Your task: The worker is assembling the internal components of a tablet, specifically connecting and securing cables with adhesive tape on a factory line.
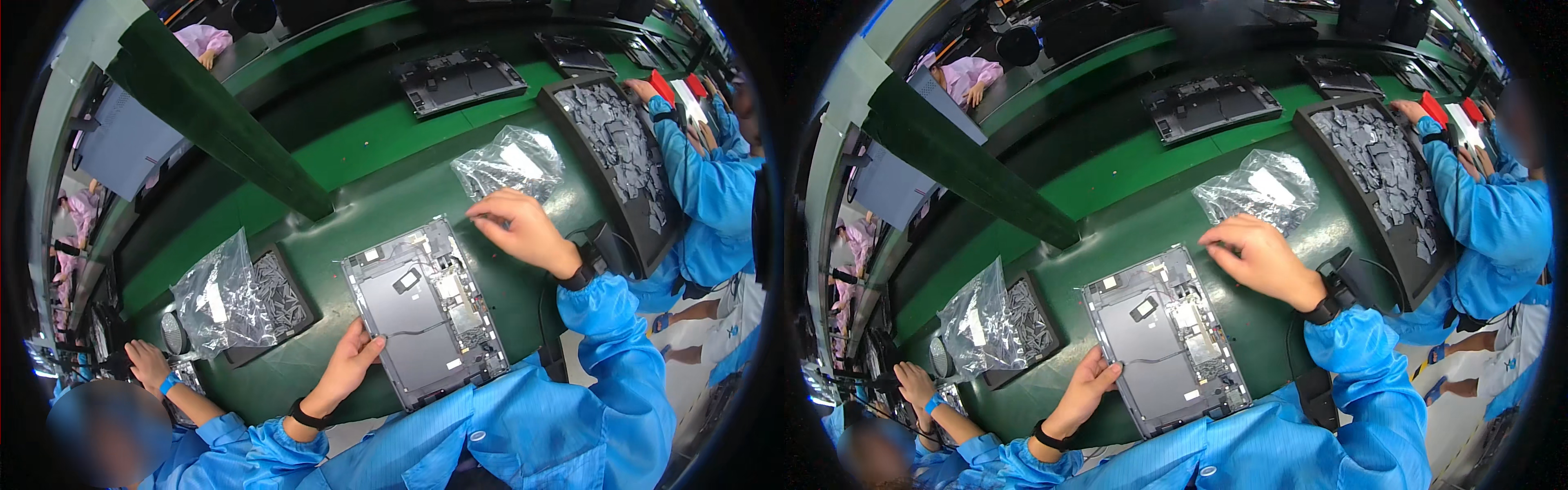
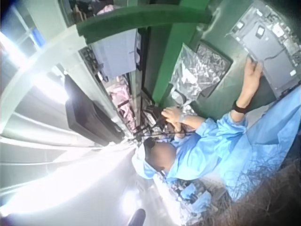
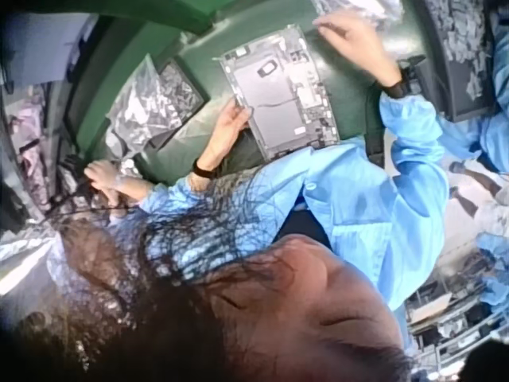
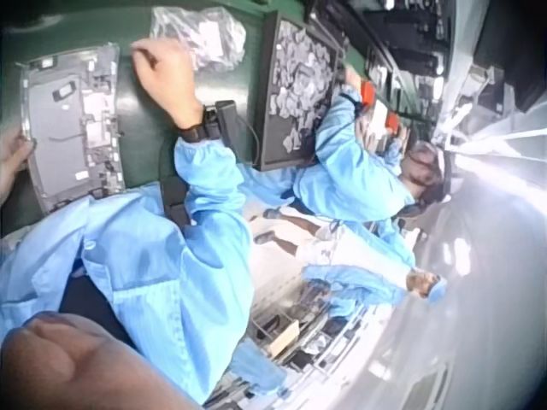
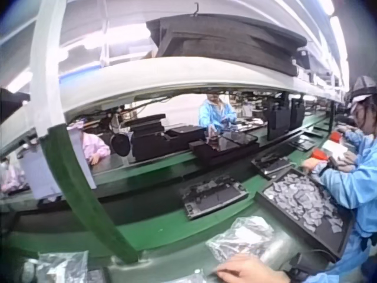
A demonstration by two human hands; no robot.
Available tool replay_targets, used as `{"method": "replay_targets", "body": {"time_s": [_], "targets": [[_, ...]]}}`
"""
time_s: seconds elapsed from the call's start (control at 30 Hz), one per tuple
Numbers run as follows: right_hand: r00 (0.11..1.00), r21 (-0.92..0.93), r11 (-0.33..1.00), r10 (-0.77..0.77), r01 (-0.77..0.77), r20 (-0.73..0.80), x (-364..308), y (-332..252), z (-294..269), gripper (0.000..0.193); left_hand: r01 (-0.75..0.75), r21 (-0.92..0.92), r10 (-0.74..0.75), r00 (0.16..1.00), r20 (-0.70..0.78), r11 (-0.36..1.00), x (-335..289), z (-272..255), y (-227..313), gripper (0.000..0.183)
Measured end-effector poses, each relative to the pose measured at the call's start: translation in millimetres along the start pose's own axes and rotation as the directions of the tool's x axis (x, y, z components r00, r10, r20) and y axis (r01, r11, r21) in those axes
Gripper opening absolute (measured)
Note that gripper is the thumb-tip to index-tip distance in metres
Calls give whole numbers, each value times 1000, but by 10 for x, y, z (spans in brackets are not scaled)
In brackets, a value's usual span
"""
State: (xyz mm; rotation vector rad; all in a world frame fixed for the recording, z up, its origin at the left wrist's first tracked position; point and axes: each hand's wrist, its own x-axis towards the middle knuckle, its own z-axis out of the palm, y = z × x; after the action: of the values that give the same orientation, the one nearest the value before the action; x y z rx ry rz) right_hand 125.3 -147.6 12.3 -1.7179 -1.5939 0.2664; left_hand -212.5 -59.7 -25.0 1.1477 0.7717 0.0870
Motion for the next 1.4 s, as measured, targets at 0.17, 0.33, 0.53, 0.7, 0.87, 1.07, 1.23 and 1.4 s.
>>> {"method": "replay_targets", "body": {"time_s": [0.17, 0.33, 0.53, 0.7, 0.87, 1.07, 1.23, 1.4], "targets": [[963, -321, 908, -265, 268, 55, 133, -199, 321, 29, 52, 520, -8, 996, -86, 852, -81, -77, 287, 47], [885, -722, 522, -356, 455, 300, 129, -290, 420, 25, -22, 807, 220, 966, -134, 590, -61, -152, 490, 33], [788, -654, 457, -214, 603, 577, 248, -396, 431, 27, 40, 909, 627, 711, -318, 416, -43, -530, 531, 18], [852, -719, 509, -470, 473, 228, -47, -491, 471, 27, 65, 953, 726, 633, -269, 296, -50, -776, 350, 18], [916, -573, 715, -332, 400, 224, -511, -613, 511, 36, 144, 960, 760, 588, -278, 239, -107, -743, 377, 19], [947, -434, 855, -321, 284, -12, -345, -398, 303, 18, 125, 925, 719, 596, -358, 358, -33, -895, 274, 14], [973, -457, 886, -167, 76, -162, -68, 227, 135, 9, 96, 965, 795, 551, -254, 242, -11, -886, 262, 11], [990, -509, 861, -73, 1, -121, 41, 298, 135, 10, 113, 962, 798, 538, -271, 250, -25, -870, 260, 10]]}}
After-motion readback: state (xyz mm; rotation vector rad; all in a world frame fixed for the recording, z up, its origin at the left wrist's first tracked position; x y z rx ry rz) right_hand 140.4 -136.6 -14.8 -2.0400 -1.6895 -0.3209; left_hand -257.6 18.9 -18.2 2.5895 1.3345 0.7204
